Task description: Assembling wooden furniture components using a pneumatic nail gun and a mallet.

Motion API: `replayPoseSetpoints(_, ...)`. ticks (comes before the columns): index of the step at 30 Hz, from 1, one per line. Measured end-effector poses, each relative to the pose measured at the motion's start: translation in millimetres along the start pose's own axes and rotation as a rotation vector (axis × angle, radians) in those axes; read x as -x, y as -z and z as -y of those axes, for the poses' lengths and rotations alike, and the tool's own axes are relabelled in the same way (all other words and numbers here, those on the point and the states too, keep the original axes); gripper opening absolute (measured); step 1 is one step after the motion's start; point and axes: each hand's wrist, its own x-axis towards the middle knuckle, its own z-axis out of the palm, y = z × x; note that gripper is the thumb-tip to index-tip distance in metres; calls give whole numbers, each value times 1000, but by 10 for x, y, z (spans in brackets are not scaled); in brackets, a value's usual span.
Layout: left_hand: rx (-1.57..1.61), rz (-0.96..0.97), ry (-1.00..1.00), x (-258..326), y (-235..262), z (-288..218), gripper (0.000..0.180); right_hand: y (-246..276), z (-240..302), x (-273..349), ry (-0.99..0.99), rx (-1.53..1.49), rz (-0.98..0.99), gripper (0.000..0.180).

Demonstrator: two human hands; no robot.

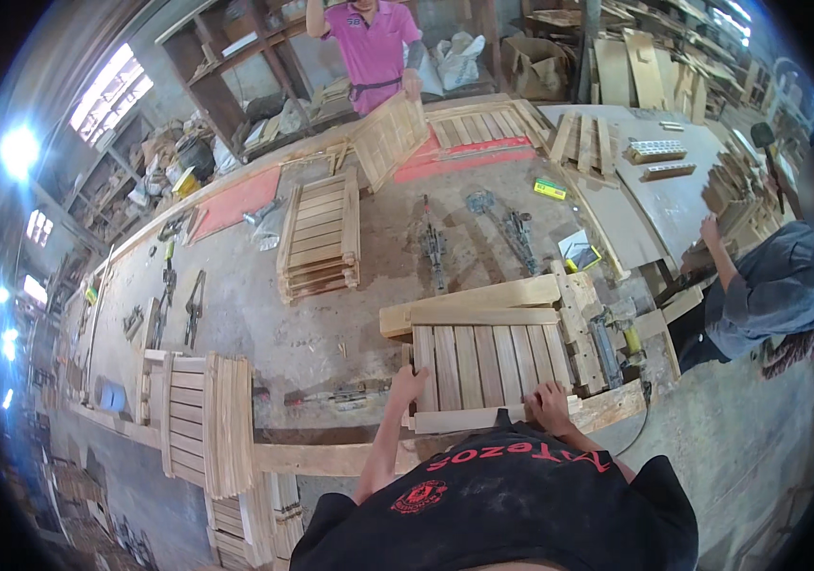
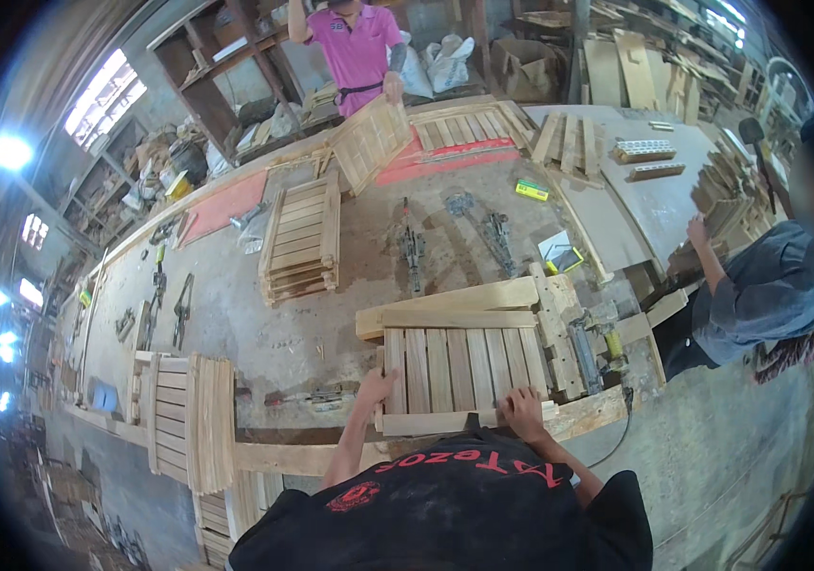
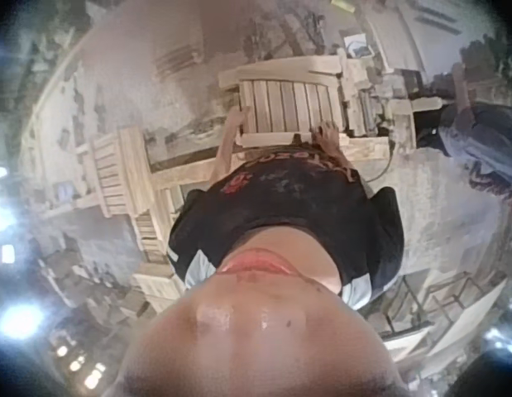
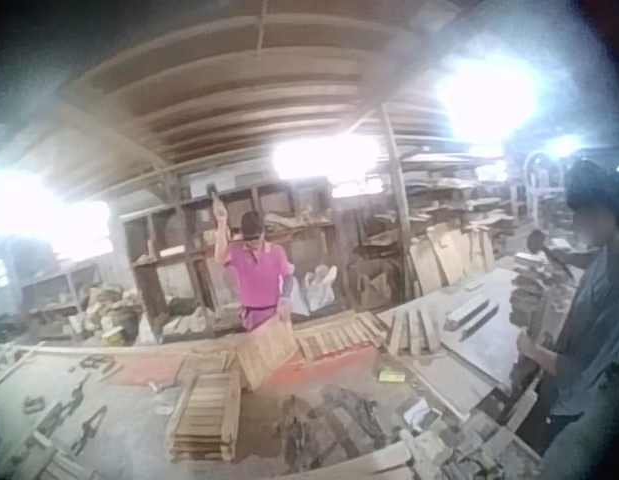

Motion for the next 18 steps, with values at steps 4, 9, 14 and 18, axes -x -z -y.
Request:
replayPoseSetpoints(4,70,-197,-102,97,42,-385,67,-78,-175,-22,107,204,39,20)
replayPoseSetpoints(9,181,-116,14,-157,-17,-161,69,-162,-78,-107,-71,97,-49,16)
replayPoseSetpoints(14,6,-37,34,-210,36,-27,65,-96,-7,-160,-80,85,-39,16)
replayPoseSetpoints(18,27,187,182,-189,-93,-198,61,-120,-79,-116,-63,72,-15,15)
